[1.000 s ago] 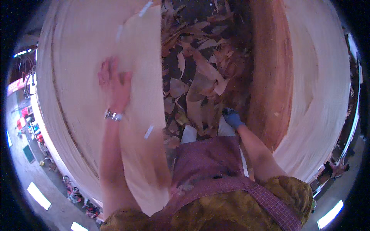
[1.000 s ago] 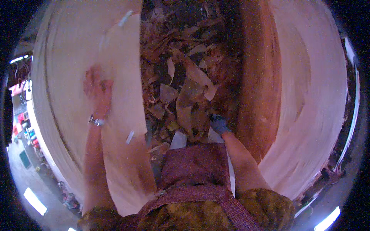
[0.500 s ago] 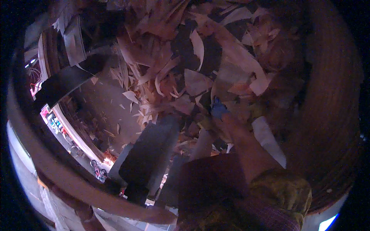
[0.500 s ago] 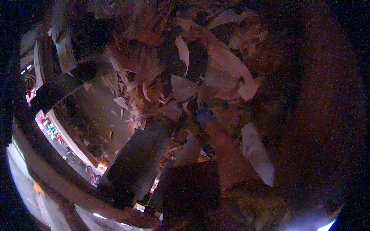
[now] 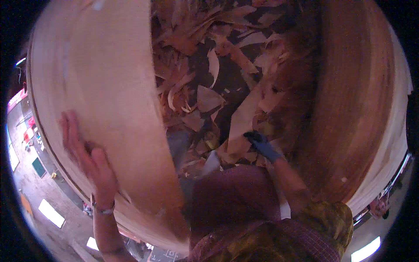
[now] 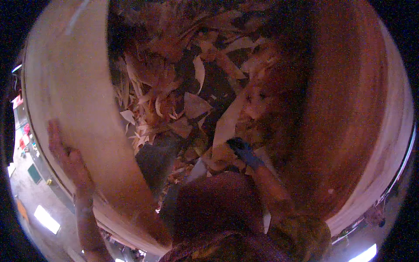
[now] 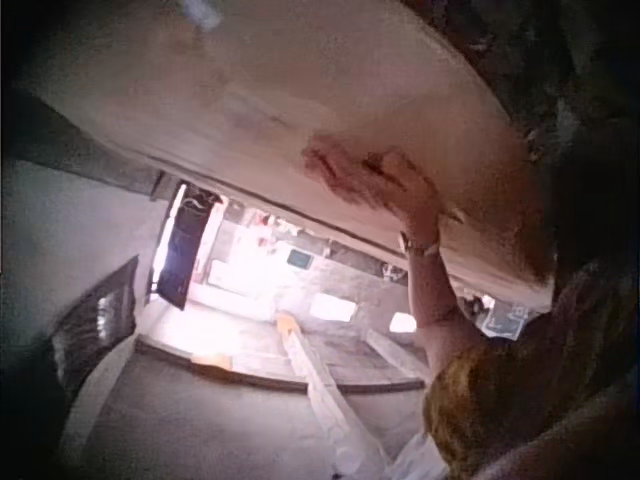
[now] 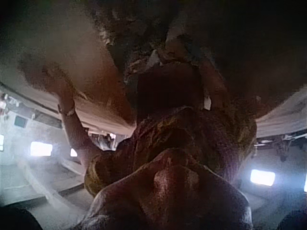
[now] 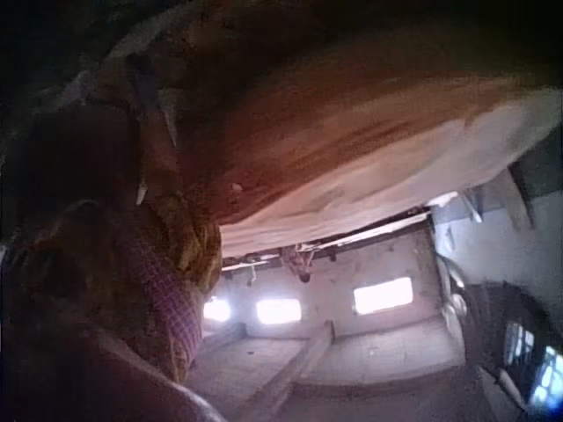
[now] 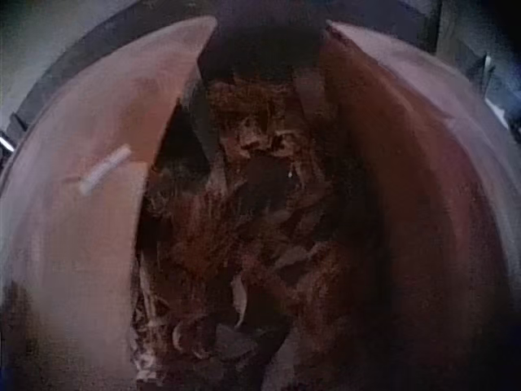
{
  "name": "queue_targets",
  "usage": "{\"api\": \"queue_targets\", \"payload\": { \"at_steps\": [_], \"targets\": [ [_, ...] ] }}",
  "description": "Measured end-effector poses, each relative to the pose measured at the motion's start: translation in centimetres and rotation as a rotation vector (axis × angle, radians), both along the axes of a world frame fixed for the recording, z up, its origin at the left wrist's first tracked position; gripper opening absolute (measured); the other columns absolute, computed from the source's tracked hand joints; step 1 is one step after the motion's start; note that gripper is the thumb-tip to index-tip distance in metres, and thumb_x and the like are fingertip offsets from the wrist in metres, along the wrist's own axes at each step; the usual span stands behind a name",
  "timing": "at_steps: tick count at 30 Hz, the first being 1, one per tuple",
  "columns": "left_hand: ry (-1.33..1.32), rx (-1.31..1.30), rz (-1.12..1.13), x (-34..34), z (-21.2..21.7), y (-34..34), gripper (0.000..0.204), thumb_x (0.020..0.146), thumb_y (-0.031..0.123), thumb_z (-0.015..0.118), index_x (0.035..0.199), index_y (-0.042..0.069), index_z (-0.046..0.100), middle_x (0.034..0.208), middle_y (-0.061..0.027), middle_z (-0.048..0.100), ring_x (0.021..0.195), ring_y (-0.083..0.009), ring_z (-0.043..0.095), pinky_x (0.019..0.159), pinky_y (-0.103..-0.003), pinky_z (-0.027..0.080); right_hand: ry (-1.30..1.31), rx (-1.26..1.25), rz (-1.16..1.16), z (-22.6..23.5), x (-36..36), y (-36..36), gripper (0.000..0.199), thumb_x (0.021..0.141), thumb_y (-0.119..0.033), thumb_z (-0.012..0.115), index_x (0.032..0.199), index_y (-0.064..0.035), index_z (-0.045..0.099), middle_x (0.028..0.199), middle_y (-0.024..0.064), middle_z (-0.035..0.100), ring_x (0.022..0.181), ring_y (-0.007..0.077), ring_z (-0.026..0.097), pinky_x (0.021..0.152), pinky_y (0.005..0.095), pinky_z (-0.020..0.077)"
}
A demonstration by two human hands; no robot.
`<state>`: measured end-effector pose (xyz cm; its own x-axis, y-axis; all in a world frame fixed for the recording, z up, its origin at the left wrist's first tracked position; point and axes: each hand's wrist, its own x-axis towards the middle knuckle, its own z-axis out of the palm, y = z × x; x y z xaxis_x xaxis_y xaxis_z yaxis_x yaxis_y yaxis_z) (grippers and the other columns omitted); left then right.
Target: The person repairs damaged wood veneers by cutting away frayed edges, applying adhesive strips, and pouring a liquid substance into a container attached to the workstation.
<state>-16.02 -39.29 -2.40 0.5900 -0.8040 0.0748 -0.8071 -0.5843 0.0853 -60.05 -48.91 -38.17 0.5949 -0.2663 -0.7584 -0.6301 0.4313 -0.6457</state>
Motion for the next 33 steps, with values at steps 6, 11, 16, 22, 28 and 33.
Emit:
{"api": "queue_targets", "payload": {
  "at_steps": [6, 11, 16, 22, 28, 33],
  "targets": [
    [-0.056, -0.041, -0.007, -0.7, 1.1, 1.0, 0.065, 0.093, 0.036, 0.050, 0.149, 0.006, 0.037, 0.152, -0.0196, 0.034, 0.144, -0.0371, 0.024, 0.117, -0.049, 0.014, 0.135, 0.106, -0.169, 14.1, -1.2, -5.6, 0.027, 0.095, -0.030, 0.061, 0.110, -0.0100, 0.069, 0.098, 0.0026, 0.068, 0.080, 0.0146, 0.062, 0.067, 0.0319, 0.0519],
    [0.001, -0.219, -0.107, -2.5, 2.7, 0.7, 0.068, 0.084, 0.026, 0.064, 0.146, 0.007, 0.041, 0.150, -0.0204, 0.037, 0.141, -0.0376, 0.030, 0.115, -0.048, 0.023, 0.074, -0.437, -0.758, 13.1, -6.2, -6.6, 0.026, 0.096, -0.031, 0.060, 0.103, -0.0069, 0.066, 0.077, 0.0053, 0.065, 0.060, 0.0152, 0.061, 0.045, 0.0297, 0.0475],
    [0.905, -0.369, 0.084, -16.2, 4.2, -2.5, 0.063, 0.091, 0.037, 0.067, 0.133, -0.005, 0.049, 0.134, -0.0185, 0.054, 0.127, -0.0275, 0.050, 0.107, -0.038, 0.038, -0.141, -0.227, -0.708, 31.6, -1.2, -9.8, 0.030, 0.097, -0.037, 0.060, 0.095, -0.0077, 0.064, 0.072, 0.0047, 0.063, 0.058, 0.0162, 0.060, 0.049, 0.0309, 0.0496],
    [1.860, -0.534, 0.358, -19.7, 8.4, -11.7, 0.039, 0.091, 0.030, 0.069, 0.118, 0.002, 0.063, 0.113, -0.0054, 0.066, 0.102, -0.0144, 0.061, 0.090, -0.032, 0.049, -0.413, -0.378, -0.579, 39.8, -2.2, -16.4, 0.031, 0.099, -0.036, 0.056, 0.099, -0.0061, 0.065, 0.071, 0.0035, 0.062, 0.057, 0.0138, 0.057, 0.049, 0.0292, 0.0469],
    [1.190, -0.943, -0.010, -16.3, 22.5, -16.5, 0.031, 0.093, 0.026, 0.066, 0.109, 0.000, 0.065, 0.098, -0.0043, 0.069, 0.084, -0.0117, 0.063, 0.077, -0.027, 0.052, -0.487, -1.274, -0.365, 48.6, -1.8, -20.6, 0.024, 0.098, -0.015, 0.053, 0.115, -0.0059, 0.068, 0.112, 0.0062, 0.066, 0.101, 0.0173, 0.060, 0.075, 0.0293, 0.0504],
    [1.382, -1.295, 0.096, -13.8, 35.8, -14.2, 0.033, 0.097, 0.028, 0.062, 0.116, 0.001, 0.061, 0.112, -0.0067, 0.064, 0.101, -0.0176, 0.062, 0.086, -0.035, 0.053, -0.635, -1.170, -0.303, 50.1, 1.1, -18.8, 0.031, 0.089, -0.004, 0.062, 0.121, -0.0039, 0.064, 0.120, 0.0104, 0.064, 0.112, 0.0218, 0.059, 0.098, 0.0334, 0.0455]
  ]
}}
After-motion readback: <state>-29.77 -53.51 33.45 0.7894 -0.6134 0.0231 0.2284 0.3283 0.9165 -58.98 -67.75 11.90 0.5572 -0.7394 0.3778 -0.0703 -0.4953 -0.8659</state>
